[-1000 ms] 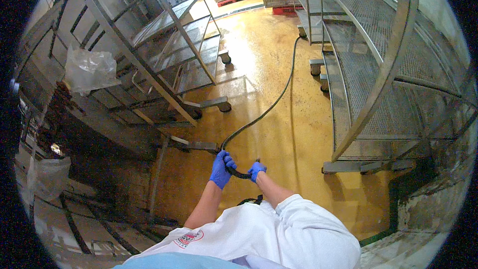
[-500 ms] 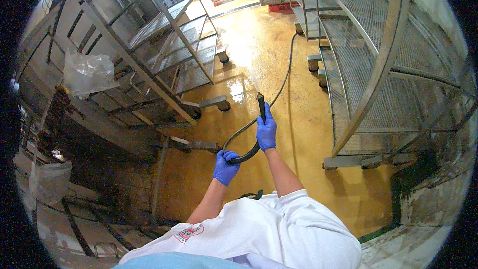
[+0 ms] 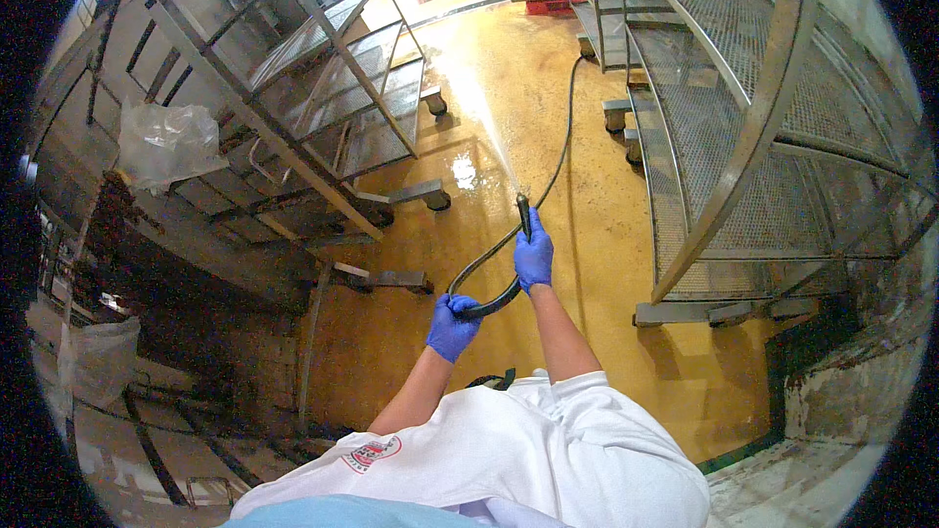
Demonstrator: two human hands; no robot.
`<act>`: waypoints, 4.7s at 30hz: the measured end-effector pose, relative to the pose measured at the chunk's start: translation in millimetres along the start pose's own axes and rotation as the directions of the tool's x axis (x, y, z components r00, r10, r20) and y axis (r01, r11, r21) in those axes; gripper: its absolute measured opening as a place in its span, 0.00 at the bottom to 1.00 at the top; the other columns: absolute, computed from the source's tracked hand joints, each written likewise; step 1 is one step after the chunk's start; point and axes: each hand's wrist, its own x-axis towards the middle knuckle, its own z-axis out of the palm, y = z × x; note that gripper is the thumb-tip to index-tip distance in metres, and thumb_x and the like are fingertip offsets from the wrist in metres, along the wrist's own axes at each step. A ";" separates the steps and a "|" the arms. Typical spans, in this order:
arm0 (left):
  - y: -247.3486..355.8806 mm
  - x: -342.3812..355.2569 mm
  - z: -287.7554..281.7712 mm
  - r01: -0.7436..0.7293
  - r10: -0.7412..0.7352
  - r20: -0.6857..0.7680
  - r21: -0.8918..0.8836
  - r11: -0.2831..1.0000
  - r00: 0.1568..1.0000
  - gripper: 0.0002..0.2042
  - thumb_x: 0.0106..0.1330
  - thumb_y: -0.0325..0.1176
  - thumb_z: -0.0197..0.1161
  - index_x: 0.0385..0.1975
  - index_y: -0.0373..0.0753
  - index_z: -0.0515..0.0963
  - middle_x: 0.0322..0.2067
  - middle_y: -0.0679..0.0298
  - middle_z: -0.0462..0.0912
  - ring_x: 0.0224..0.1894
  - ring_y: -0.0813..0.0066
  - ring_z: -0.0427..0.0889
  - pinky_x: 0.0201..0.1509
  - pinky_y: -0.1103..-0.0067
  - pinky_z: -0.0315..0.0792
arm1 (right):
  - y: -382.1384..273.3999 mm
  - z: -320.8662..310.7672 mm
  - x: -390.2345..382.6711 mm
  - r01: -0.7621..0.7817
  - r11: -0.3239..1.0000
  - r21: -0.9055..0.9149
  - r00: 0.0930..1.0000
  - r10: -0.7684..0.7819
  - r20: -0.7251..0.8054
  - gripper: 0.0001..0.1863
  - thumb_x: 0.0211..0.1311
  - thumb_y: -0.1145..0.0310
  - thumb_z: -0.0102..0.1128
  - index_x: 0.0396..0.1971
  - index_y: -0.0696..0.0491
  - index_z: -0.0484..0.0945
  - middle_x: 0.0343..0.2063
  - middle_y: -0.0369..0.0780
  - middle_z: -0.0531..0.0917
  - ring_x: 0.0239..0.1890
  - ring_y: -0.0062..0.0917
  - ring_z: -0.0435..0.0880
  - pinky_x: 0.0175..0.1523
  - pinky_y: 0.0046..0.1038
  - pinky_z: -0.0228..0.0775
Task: The person uses a high-pressure water hose to spray and clean a yellow industrial floor. They move around metal rolling racks, directing the water stream at the floor surface and along the base of the walls to remove debris.
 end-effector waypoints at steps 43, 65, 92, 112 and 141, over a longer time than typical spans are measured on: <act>-11.8 15.1 -25.9 -0.018 0.031 -0.122 0.107 0.994 0.992 0.18 0.63 0.41 0.40 0.10 0.45 0.58 0.08 0.68 0.59 0.13 0.76 0.62 0.26 0.76 0.62 | 82.5 -25.5 -4.2 -0.415 0.896 -0.157 0.909 0.416 -0.033 0.20 0.44 0.76 0.42 0.41 0.51 0.73 0.21 0.46 0.75 0.23 0.32 0.75 0.29 0.32 0.66; -2.7 -1.3 -23.7 -0.119 0.238 -0.177 0.506 0.854 0.955 0.15 0.64 0.42 0.43 0.15 0.45 0.60 0.10 0.69 0.57 0.15 0.74 0.58 0.26 0.76 0.60 | 175.9 -1.5 -67.5 -0.727 0.670 -0.149 0.639 0.740 0.211 0.08 0.49 0.74 0.41 0.22 0.56 0.71 0.10 0.41 0.68 0.09 0.27 0.68 0.13 0.31 0.58; 16.3 -5.2 -37.7 -0.089 0.135 -0.130 0.315 0.945 0.982 0.14 0.64 0.41 0.40 0.17 0.45 0.60 0.10 0.70 0.59 0.13 0.76 0.60 0.25 0.77 0.60 | 102.7 -1.3 -47.4 -0.553 0.828 -0.091 0.786 0.555 0.273 0.11 0.44 0.77 0.41 0.29 0.54 0.72 0.11 0.37 0.67 0.08 0.24 0.65 0.12 0.27 0.57; 9.4 -21.6 -56.6 -0.097 0.129 -0.141 0.216 0.972 0.982 0.15 0.61 0.37 0.43 0.11 0.46 0.57 0.09 0.70 0.57 0.13 0.77 0.59 0.25 0.79 0.59 | 71.4 -4.7 -56.2 -0.425 0.889 -0.169 0.830 0.458 0.320 0.22 0.45 0.75 0.41 0.44 0.50 0.71 0.11 0.40 0.70 0.09 0.25 0.69 0.16 0.29 0.62; 2.5 -12.9 -53.3 -0.137 0.224 -0.163 0.425 0.895 0.961 0.16 0.65 0.40 0.40 0.14 0.45 0.59 0.09 0.69 0.58 0.14 0.74 0.59 0.28 0.76 0.60 | 150.9 -9.0 -69.7 -0.649 0.722 -0.242 0.753 0.654 -0.069 0.11 0.46 0.72 0.45 0.31 0.56 0.72 0.15 0.44 0.73 0.13 0.31 0.74 0.18 0.31 0.66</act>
